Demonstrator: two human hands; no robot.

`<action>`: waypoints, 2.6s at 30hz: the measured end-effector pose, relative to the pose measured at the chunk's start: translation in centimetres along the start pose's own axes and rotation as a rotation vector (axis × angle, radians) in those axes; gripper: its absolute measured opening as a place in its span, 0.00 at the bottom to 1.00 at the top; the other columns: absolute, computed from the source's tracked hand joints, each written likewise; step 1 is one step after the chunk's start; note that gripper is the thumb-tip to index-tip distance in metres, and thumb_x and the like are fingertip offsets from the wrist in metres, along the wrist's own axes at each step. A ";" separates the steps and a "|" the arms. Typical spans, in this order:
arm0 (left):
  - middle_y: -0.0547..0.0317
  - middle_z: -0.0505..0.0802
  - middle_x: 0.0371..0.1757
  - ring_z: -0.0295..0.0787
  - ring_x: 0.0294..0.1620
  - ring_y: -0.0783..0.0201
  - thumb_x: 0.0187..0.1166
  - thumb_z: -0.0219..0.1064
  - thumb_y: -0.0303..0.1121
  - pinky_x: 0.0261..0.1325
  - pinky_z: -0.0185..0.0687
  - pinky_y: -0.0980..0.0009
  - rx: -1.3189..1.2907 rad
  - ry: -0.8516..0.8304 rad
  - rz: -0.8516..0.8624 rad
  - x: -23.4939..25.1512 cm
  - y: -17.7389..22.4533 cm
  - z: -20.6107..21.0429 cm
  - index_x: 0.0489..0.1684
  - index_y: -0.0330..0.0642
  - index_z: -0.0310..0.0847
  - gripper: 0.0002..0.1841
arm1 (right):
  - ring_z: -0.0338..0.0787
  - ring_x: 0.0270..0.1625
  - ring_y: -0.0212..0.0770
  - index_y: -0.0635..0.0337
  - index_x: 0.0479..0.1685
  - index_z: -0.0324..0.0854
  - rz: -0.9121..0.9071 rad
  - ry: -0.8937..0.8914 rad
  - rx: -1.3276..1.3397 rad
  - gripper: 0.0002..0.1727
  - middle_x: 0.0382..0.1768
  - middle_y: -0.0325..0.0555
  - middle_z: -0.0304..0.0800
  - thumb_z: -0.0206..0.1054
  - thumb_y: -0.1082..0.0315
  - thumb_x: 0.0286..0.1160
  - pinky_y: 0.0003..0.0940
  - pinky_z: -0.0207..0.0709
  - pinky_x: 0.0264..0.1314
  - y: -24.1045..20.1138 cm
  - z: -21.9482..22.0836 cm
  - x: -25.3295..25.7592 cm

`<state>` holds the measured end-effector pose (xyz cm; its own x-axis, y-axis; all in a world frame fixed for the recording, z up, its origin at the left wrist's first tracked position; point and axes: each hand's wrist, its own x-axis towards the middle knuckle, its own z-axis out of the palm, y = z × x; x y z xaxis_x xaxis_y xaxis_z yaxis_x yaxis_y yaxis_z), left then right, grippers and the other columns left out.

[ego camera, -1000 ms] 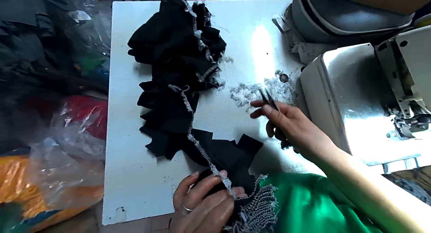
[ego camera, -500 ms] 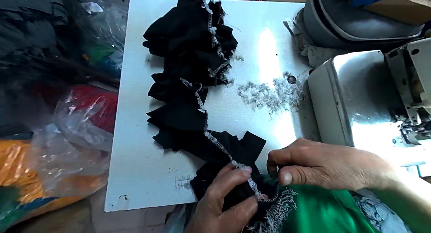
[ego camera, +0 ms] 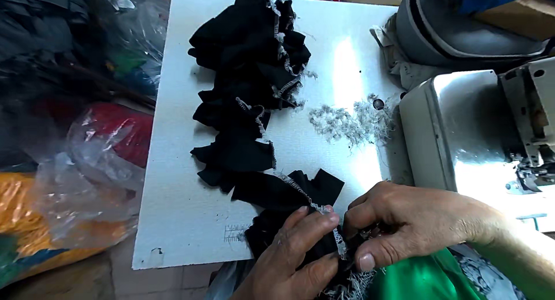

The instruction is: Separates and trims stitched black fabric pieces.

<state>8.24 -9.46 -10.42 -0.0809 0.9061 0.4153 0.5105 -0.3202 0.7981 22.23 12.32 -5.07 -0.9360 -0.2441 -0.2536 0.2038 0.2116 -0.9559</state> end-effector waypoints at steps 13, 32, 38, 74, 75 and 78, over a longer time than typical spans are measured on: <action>0.62 0.75 0.81 0.63 0.87 0.71 0.86 0.61 0.43 0.89 0.59 0.69 -0.040 -0.043 0.022 0.0 -0.3 0.0 0.53 0.47 0.76 0.11 | 0.73 0.26 0.14 0.61 0.31 0.85 -0.049 0.157 0.003 0.22 0.22 0.30 0.78 0.60 0.52 0.86 0.10 0.62 0.27 0.3 0.8 0.0; 0.53 0.77 0.81 0.72 0.82 0.69 0.86 0.61 0.46 0.81 0.69 0.74 -0.085 -0.062 -0.039 -0.5 0.2 0.0 0.55 0.47 0.80 0.14 | 0.83 0.30 0.37 0.57 0.36 0.87 0.292 0.221 -0.532 0.09 0.25 0.40 0.84 0.68 0.63 0.80 0.37 0.74 0.32 -3.1 -0.9 5.9; 0.60 0.90 0.56 0.84 0.63 0.72 0.87 0.59 0.46 0.74 0.71 0.78 -0.130 0.082 -0.053 -1.2 -0.2 -0.3 0.54 0.42 0.79 0.16 | 0.72 0.22 0.16 0.55 0.44 0.86 0.145 0.431 -0.233 0.05 0.22 0.28 0.79 0.66 0.67 0.81 0.14 0.63 0.23 -2.3 -2.1 2.5; 0.86 0.73 0.76 0.68 0.70 0.96 0.77 0.71 0.51 0.71 0.68 0.92 -0.191 0.095 -0.304 1.2 0.2 0.1 0.59 0.63 0.83 0.16 | 0.83 0.36 0.20 0.49 0.58 0.90 -0.047 0.549 -0.378 0.18 0.36 0.32 0.86 0.64 0.71 0.70 0.12 0.75 0.37 -0.1 2.4 -2.4; 0.88 0.72 0.78 0.69 0.70 0.96 0.77 0.71 0.51 0.71 0.69 0.91 -0.224 0.098 -0.312 1.2 0.2 0.1 0.60 0.64 0.84 0.16 | 0.82 0.34 0.18 0.48 0.56 0.91 -0.023 0.595 -0.408 0.17 0.35 0.30 0.85 0.65 0.69 0.70 0.11 0.75 0.34 0.2 2.3 -2.7; 0.92 0.69 0.82 0.70 0.73 0.92 0.75 0.72 0.53 0.72 0.70 0.89 -0.279 0.102 -0.295 1.1 -0.4 0.0 0.64 0.69 0.82 0.19 | 0.80 0.32 0.16 0.47 0.58 0.89 0.077 0.756 -0.410 0.16 0.42 0.28 0.85 0.69 0.64 0.72 0.11 0.76 0.32 0.3 1.7 -3.8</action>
<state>7.96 -8.32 -10.27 -0.2806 0.9425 0.1813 0.2022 -0.1266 0.9711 26.33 11.69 -4.59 -0.8932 0.4496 -0.0096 0.2910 0.5617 -0.7745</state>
